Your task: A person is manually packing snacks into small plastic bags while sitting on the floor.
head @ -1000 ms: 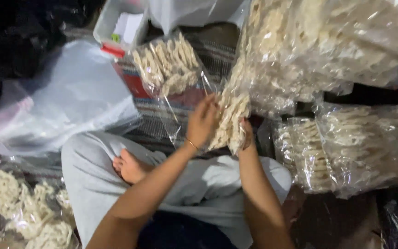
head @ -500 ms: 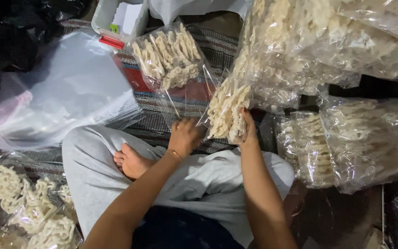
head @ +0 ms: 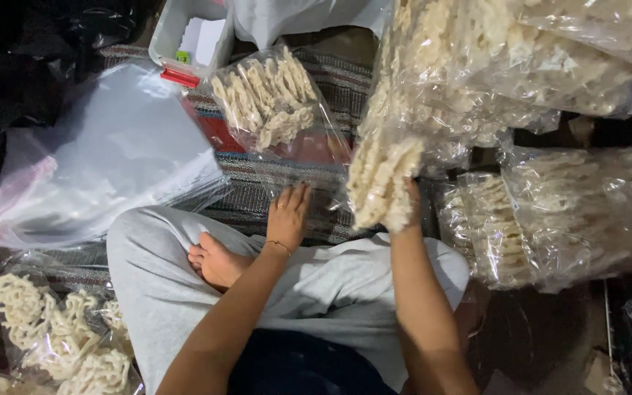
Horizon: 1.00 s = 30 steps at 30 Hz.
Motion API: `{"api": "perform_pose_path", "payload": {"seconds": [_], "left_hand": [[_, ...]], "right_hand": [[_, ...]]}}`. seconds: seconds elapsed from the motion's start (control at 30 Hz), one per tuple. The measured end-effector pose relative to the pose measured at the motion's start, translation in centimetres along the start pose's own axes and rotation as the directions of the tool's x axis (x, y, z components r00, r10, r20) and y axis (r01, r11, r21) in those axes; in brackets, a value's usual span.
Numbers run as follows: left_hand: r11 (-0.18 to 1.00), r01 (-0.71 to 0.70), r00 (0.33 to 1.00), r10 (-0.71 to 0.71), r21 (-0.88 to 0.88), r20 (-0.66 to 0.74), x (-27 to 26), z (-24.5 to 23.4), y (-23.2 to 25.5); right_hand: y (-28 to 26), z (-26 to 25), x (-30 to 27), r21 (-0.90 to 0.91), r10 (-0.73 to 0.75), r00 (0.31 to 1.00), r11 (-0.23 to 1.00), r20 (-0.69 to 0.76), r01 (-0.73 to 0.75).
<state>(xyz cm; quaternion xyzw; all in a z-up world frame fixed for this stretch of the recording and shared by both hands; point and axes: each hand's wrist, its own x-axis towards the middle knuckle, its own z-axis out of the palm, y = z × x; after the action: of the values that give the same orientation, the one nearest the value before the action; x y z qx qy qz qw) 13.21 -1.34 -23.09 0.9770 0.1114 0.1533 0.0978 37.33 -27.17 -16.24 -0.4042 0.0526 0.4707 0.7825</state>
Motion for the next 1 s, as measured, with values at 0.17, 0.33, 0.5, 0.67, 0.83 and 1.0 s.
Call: {"api": "perform_pose_path", "payload": {"seconds": [0.17,0.33,0.5,0.67,0.83,1.0], "left_hand": [[0.999,-0.032,0.981,0.030,-0.005,-0.191,-0.1,-1.8,-0.1],[0.991,-0.088,0.970,0.062,-0.102,-0.234,-0.2,-0.8,-0.7],[0.983,-0.049,0.989,0.023,-0.178,-0.148,-0.3,-1.6,-0.8],[0.974,-0.066,0.989,0.034,-0.217,-0.147,0.8,-1.8,-1.3],[0.976,-0.064,0.997,0.056,-0.209,-0.043,-0.1,-1.8,-1.3],[0.965,-0.055,0.995,0.074,-0.255,0.065,-0.1,-2.4,-0.7]], "right_hand": [[-0.6,4.5,-2.0,-0.536,0.040,0.994,0.844,0.100,0.020],[-2.1,9.0,-2.1,-0.816,0.315,0.946,0.526,-0.074,-0.239],[1.0,14.0,3.2,-0.928,0.543,0.775,-0.343,-0.322,-0.145],[5.3,9.6,9.5,-0.928,0.693,0.621,-0.312,-0.367,-0.201],[4.5,9.2,9.1,-0.954,0.608,0.736,-0.191,-0.299,-0.230],[2.3,9.0,7.1,-0.963,0.278,0.928,0.030,-0.250,-0.268]]}}
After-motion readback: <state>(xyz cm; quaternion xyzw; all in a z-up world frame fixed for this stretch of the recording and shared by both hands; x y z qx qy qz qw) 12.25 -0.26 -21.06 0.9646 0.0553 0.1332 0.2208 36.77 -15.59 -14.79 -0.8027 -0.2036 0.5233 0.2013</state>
